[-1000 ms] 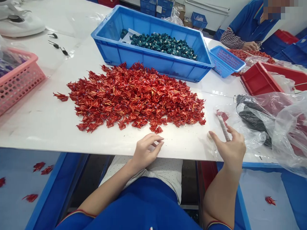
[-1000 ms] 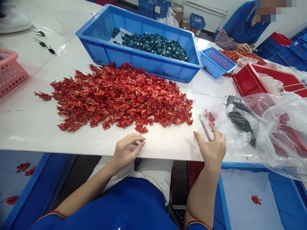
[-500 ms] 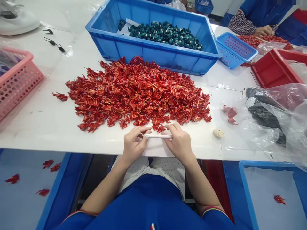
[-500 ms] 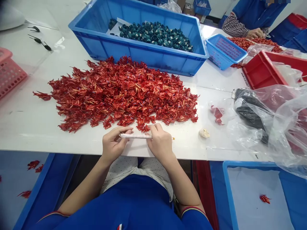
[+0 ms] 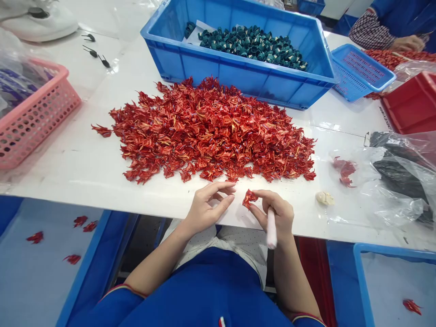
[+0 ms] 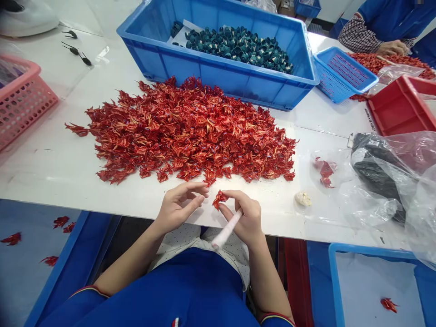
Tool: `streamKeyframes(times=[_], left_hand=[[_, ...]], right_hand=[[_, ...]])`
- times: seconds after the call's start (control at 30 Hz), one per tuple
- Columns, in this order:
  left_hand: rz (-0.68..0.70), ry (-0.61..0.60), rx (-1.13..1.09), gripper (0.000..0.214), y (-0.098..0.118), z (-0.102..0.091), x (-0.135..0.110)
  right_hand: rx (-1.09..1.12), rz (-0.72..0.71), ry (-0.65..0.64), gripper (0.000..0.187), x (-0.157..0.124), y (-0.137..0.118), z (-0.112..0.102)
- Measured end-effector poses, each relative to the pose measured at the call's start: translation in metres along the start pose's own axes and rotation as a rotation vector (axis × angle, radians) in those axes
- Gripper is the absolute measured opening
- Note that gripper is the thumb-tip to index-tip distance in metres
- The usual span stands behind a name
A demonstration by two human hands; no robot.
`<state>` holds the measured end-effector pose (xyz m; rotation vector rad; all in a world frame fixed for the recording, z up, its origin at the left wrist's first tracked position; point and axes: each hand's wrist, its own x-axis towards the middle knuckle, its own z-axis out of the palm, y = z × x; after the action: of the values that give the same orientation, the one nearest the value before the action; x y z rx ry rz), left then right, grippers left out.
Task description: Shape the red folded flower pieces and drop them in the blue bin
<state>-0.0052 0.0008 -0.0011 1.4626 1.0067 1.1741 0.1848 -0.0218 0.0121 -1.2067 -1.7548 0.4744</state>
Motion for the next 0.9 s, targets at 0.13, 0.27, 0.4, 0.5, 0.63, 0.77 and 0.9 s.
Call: streamKeyframes(times=[0.13, 0.27, 0.4, 0.5, 0.63, 0.77, 0.9], left_hand=[[-0.089, -0.214, -0.242, 0.033, 0.005, 0.004, 0.005], [-0.093, -0.222, -0.31, 0.02, 0.01, 0.007, 0.01], [-0.267, -0.074, -0.465, 0.029, 0.014, 0.011, 0.011], [-0.427, 0.001, -0.546, 0.038, 0.021, 0.016, 0.009], [-0.557, 0.042, -0.586, 0.044, 0.03, 0.022, 0.005], [-0.642, -0.002, -0.642, 0.046, 0.035, 0.023, 0.001], [-0.691, -0.041, -0.695, 0.047, 0.038, 0.024, -0.001]], right_hand=[[0.165, 0.03, 0.025, 0.023, -0.005, -0.002, 0.003], [0.237, 0.04, -0.018, 0.027, -0.002, -0.003, 0.004], [0.225, 0.136, 0.026, 0.032, -0.004, -0.01, 0.004], [0.196, 0.214, 0.078, 0.025, -0.006, -0.018, 0.002], [0.232, 0.205, 0.049, 0.013, -0.006, -0.027, 0.0], [0.256, 0.285, 0.123, 0.005, -0.002, -0.033, 0.002], [0.257, 0.319, 0.143, 0.008, -0.001, -0.037, 0.004]])
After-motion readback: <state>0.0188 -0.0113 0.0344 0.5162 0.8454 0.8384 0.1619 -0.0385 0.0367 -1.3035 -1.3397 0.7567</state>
